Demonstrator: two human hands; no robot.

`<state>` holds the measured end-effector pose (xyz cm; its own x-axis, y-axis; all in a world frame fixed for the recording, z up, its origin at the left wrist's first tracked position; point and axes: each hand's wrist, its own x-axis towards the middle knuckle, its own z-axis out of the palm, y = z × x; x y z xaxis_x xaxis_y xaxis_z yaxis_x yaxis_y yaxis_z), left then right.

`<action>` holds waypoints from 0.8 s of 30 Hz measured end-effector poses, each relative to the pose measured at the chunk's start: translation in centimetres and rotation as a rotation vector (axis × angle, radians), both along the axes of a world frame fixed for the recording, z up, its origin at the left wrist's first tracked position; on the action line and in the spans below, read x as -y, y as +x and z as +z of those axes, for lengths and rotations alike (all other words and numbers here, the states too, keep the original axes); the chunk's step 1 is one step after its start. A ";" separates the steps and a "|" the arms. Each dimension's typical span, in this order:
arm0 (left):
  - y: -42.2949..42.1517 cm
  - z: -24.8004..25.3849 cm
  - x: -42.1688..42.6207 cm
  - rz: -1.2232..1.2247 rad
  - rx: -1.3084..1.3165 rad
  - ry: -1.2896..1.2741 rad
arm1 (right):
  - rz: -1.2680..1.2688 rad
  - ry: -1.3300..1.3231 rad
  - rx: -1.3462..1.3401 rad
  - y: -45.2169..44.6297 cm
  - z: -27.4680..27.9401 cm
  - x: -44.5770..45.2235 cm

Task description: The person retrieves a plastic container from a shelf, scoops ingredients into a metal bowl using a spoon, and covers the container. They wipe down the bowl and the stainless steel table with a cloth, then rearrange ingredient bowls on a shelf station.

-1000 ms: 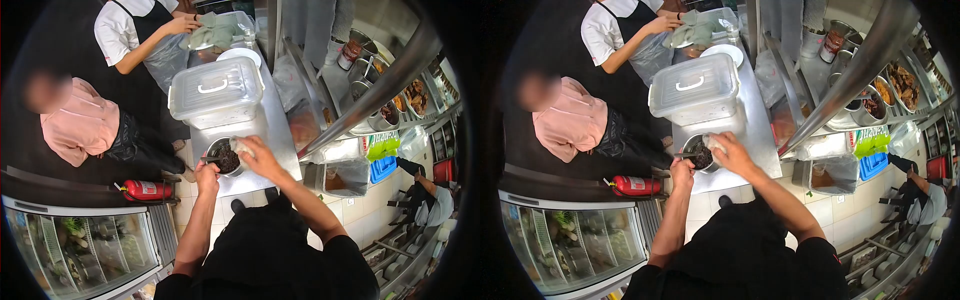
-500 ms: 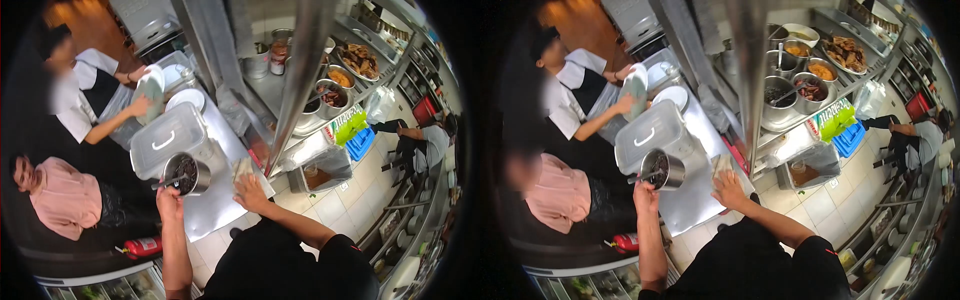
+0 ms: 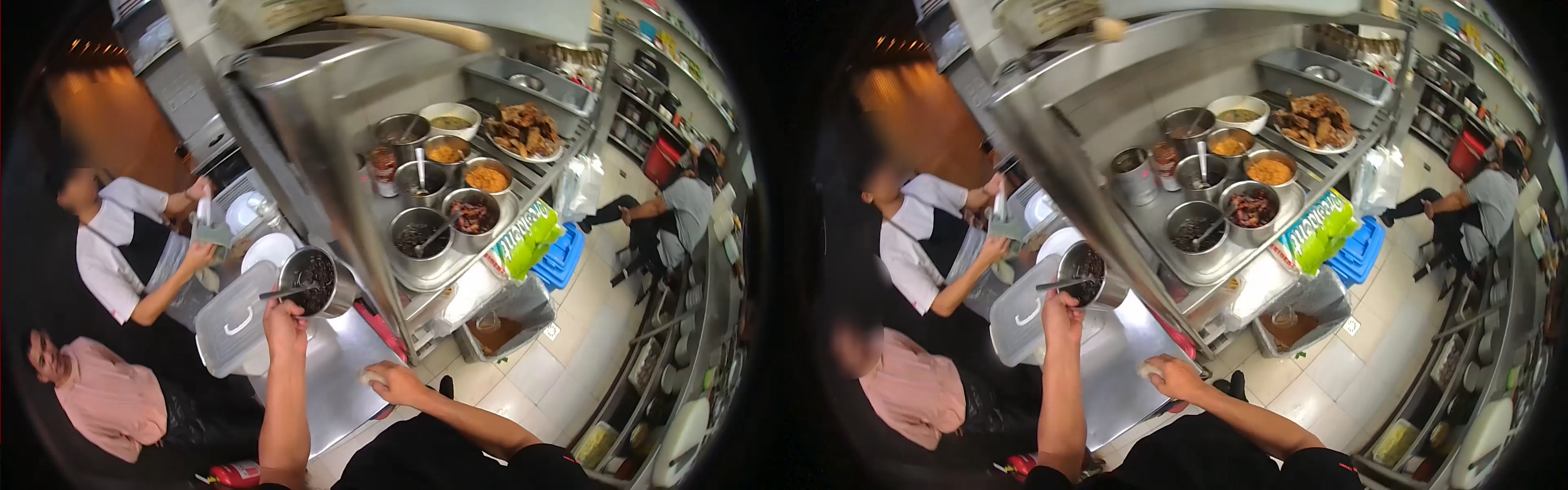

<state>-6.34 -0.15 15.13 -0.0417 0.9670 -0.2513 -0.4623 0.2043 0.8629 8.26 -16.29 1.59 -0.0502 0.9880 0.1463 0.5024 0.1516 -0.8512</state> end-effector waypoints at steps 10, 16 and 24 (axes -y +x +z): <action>-14.6 -6.4 11.3 0.271 -0.143 0.073 | -0.578 0.593 0.210 -2.7 10.4 -13.0; -22.6 -11.3 16.8 0.241 -0.132 -0.150 | -0.892 0.233 0.435 0.7 9.6 -29.2; -30.3 -14.8 16.3 0.152 -0.161 -0.178 | -0.973 -0.269 0.933 3.6 11.3 -29.3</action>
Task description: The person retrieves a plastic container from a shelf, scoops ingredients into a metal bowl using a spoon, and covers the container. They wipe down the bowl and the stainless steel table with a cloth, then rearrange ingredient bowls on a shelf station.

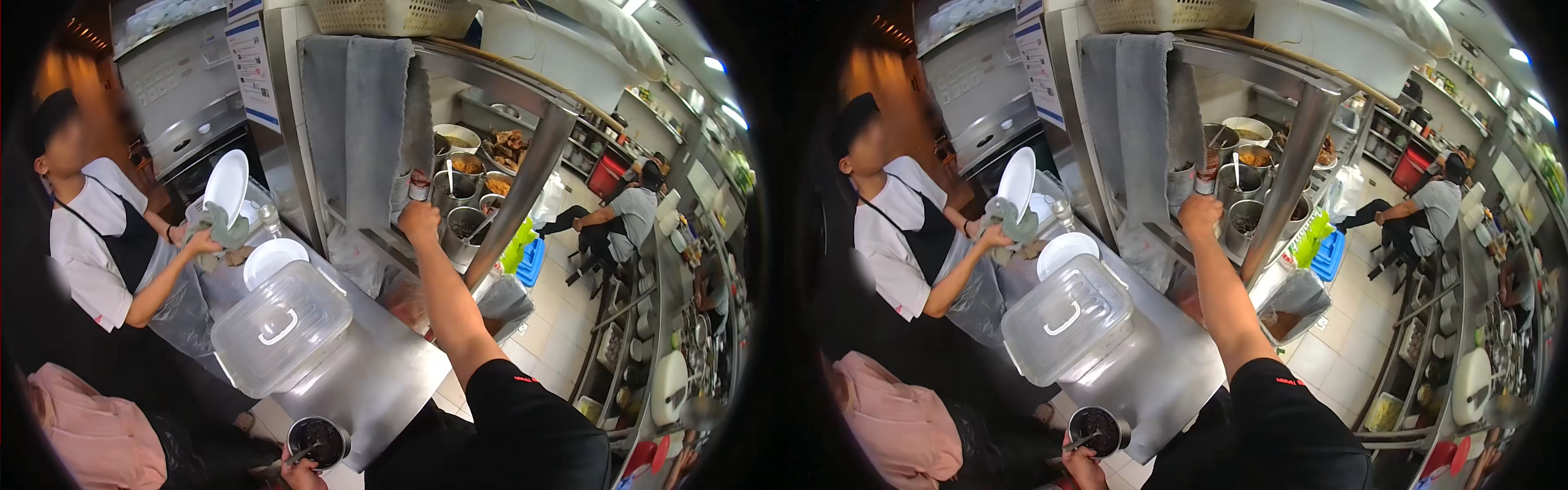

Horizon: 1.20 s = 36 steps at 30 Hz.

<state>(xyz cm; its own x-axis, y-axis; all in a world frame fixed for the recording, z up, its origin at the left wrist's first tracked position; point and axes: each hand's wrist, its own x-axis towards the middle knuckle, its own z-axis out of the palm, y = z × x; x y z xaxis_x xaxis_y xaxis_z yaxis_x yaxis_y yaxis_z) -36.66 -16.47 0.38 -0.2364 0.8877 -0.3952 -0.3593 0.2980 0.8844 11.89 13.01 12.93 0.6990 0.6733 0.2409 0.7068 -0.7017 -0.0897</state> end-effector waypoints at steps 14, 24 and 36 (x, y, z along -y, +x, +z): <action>3.4 6.8 -4.4 -0.158 0.013 -0.050 | -0.014 0.191 -0.354 2.0 -0.3 -1.2; 6.7 6.5 -5.1 -0.146 0.170 0.054 | -0.073 0.021 -0.237 2.1 -0.3 -2.3; 12.1 12.3 -10.5 -0.272 0.183 0.218 | 0.143 0.315 -0.453 -2.2 3.1 3.1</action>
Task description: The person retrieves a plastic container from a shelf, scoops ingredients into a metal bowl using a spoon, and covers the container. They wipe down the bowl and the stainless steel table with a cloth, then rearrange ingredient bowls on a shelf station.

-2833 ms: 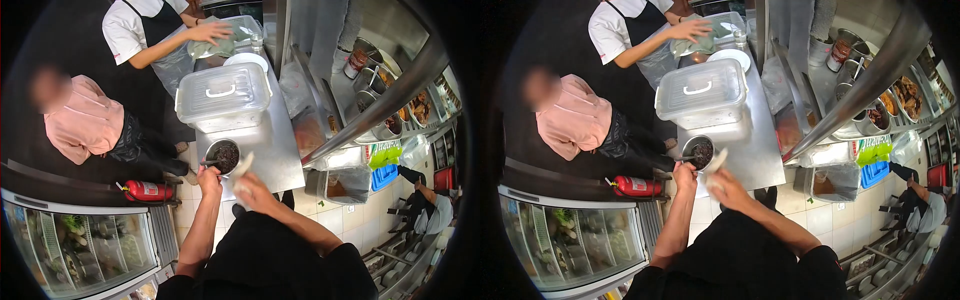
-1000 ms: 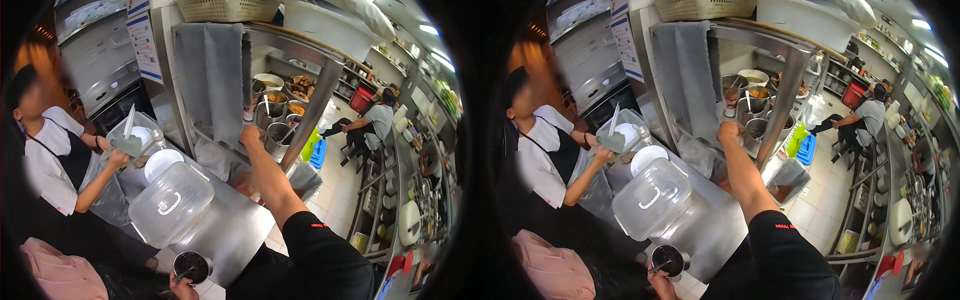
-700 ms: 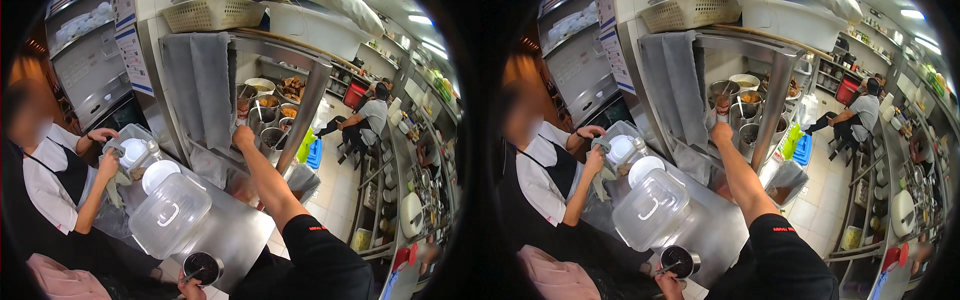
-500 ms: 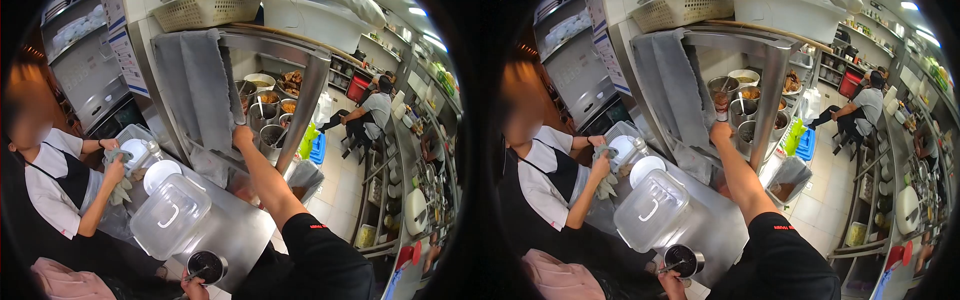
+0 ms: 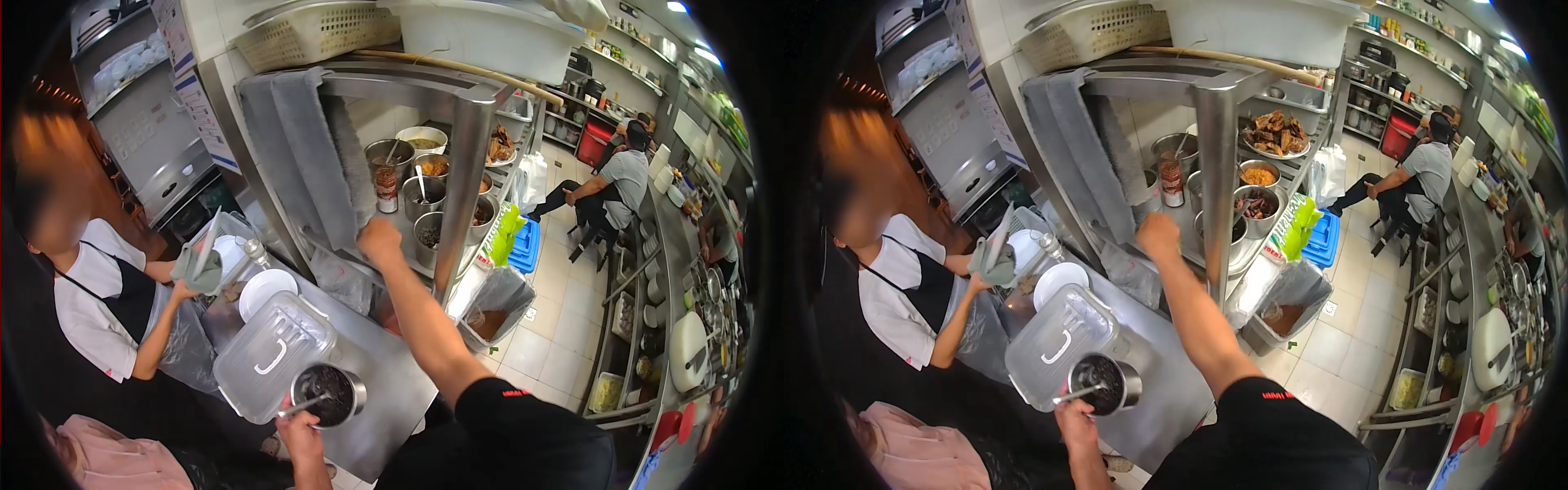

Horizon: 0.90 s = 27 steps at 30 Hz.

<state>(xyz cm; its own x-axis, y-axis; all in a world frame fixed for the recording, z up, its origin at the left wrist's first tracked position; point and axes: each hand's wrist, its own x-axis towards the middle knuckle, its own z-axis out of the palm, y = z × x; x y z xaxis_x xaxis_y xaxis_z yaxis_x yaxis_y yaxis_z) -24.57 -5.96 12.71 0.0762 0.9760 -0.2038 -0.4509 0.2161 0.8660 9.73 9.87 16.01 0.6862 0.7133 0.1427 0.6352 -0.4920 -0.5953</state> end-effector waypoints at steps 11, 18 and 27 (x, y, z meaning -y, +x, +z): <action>17.2 6.8 -10.5 -0.273 -0.159 0.087 | 0.468 -0.145 -0.188 -7.7 -16.0 25.9; 31.0 3.5 -17.8 -0.105 0.008 0.135 | 0.459 -0.139 -0.260 -2.3 -17.8 32.0; 33.9 -0.7 -19.4 -0.206 -0.191 0.051 | 0.369 -0.260 -0.423 5.7 -17.2 35.1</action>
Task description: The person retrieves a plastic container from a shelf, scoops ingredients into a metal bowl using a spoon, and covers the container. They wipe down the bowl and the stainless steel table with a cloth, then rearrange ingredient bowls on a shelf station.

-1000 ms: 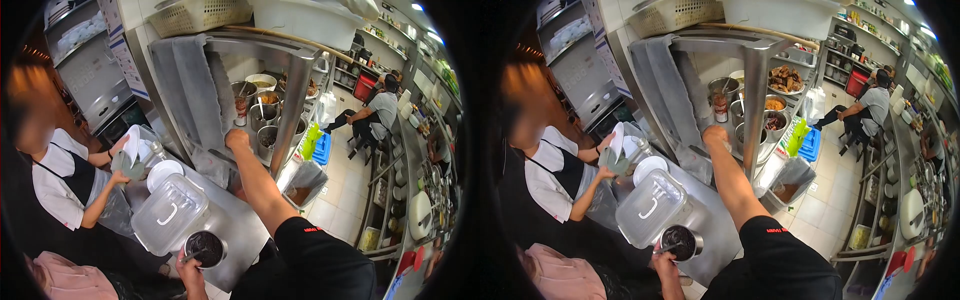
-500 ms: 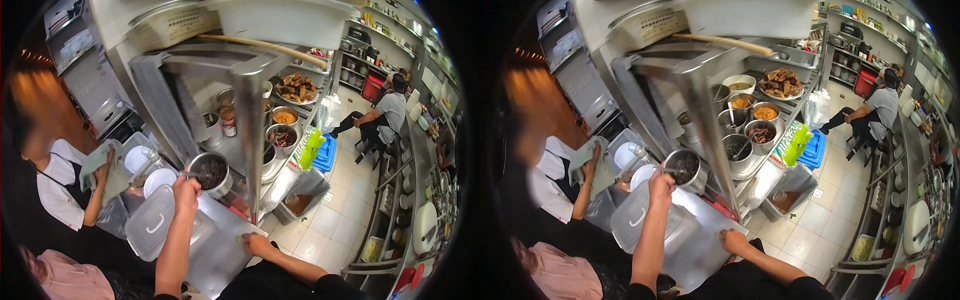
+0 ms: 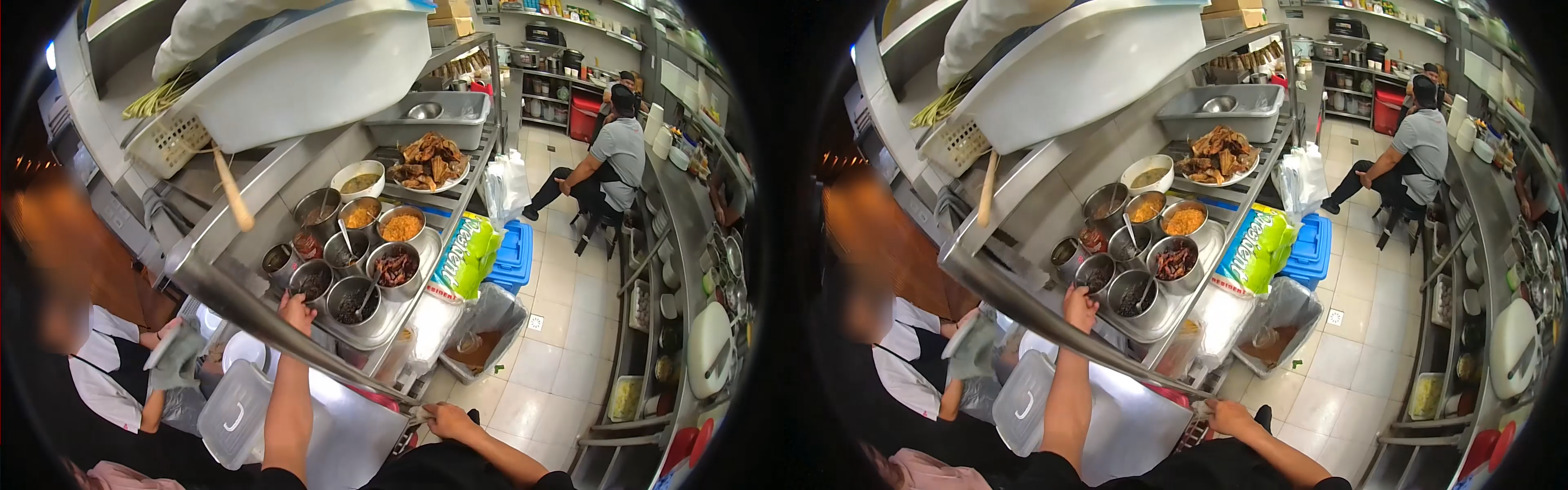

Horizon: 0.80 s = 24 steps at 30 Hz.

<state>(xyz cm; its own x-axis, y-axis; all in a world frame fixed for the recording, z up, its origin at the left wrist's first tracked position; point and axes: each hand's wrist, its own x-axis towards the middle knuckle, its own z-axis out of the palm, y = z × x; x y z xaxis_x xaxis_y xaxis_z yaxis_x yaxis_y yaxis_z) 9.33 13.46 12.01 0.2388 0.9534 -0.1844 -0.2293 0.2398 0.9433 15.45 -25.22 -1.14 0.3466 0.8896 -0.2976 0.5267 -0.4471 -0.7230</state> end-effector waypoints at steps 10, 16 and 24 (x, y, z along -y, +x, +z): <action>1.0 7.1 5.1 -0.182 -0.564 0.780 | -0.119 0.167 -0.110 8.6 6.2 -0.4; 9.7 9.5 1.9 -0.227 -1.337 0.866 | -0.192 0.267 -0.090 12.8 10.5 -1.4; 13.2 7.1 -3.0 -0.194 -1.658 0.606 | 0.008 0.361 -0.265 17.5 6.2 -5.1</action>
